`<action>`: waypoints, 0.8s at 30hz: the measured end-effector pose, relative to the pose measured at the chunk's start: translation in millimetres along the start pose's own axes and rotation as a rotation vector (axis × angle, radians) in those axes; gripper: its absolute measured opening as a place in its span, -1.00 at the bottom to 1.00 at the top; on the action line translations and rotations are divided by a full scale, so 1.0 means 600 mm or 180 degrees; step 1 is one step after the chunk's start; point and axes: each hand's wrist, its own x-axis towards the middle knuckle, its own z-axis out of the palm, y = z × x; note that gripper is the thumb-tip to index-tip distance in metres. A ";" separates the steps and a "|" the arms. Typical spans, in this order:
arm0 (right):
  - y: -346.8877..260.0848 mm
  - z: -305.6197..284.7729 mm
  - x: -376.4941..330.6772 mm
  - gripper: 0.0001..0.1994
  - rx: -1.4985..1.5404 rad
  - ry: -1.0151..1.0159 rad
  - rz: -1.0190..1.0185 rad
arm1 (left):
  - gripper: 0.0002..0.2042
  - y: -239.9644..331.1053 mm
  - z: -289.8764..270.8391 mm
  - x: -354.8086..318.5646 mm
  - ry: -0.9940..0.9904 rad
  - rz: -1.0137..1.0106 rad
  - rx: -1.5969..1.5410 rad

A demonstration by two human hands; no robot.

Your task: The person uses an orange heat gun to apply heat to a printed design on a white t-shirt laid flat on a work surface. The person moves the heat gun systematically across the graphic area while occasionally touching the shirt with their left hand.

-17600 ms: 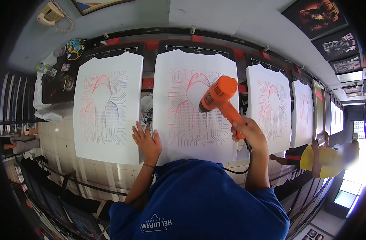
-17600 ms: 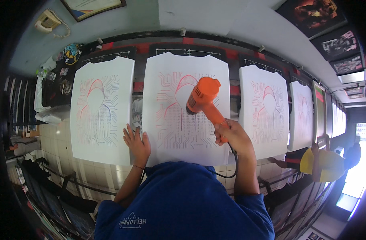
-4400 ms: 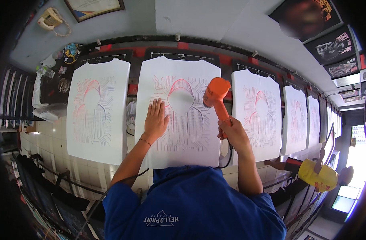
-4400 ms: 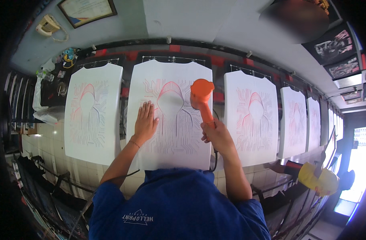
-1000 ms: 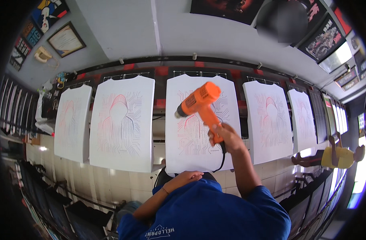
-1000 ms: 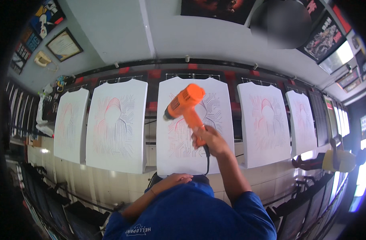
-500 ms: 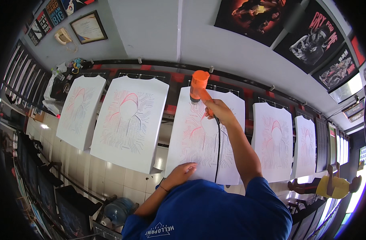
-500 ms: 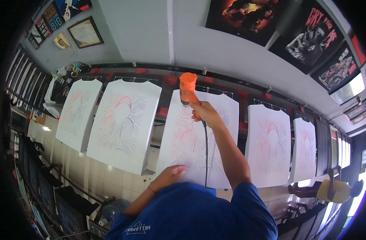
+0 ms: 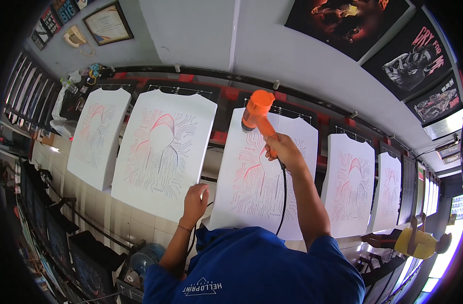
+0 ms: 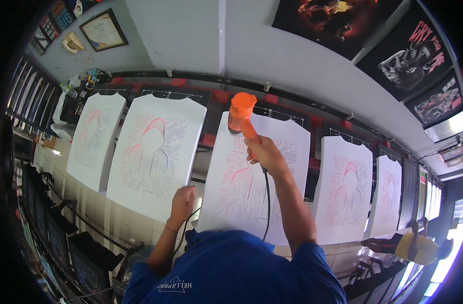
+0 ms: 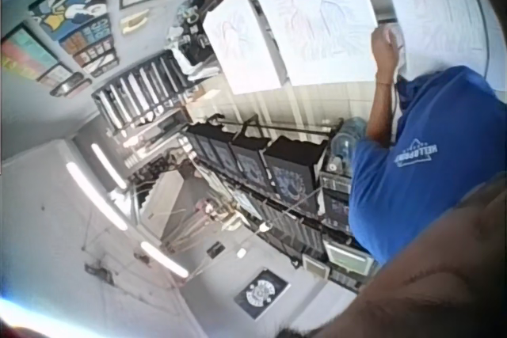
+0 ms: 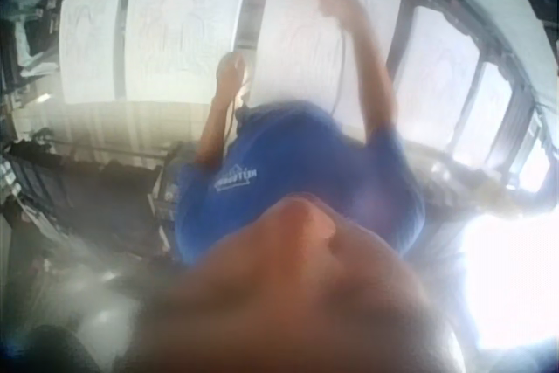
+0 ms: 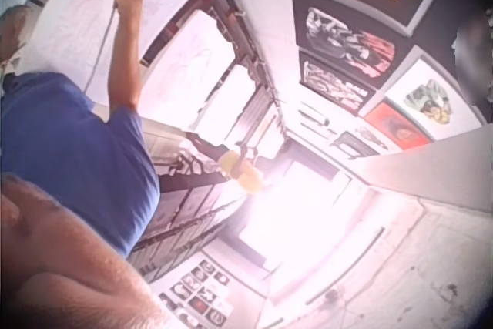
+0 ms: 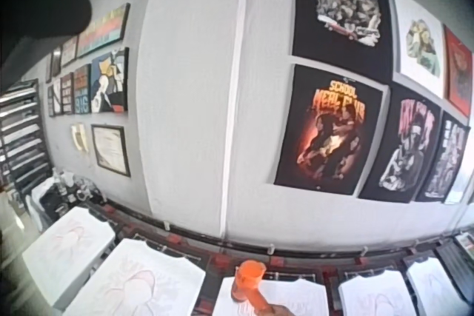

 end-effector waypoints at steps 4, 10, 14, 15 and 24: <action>0.000 -0.014 0.011 -0.72 0.0161 -0.0111 0.0171 | -0.74 -0.011 0.015 0.047 0.0287 0.0324 0.0302; 0.002 -0.012 0.013 -0.69 0.0063 -0.0078 0.0189 | -0.60 -0.042 0.053 0.108 0.0228 0.0657 0.1063; 0.013 -0.010 0.012 -0.70 -0.0043 -0.0049 0.0151 | -0.55 -0.046 0.063 0.130 0.0097 0.0522 0.1305; 0.021 -0.021 0.015 -0.70 -0.0021 -0.0069 0.0204 | -0.54 -0.044 0.064 0.132 0.0100 0.0508 0.1289; -0.001 -0.021 -0.030 -0.71 -0.0207 -0.0101 0.0339 | -0.53 -0.052 0.070 0.130 0.0136 0.0535 0.1321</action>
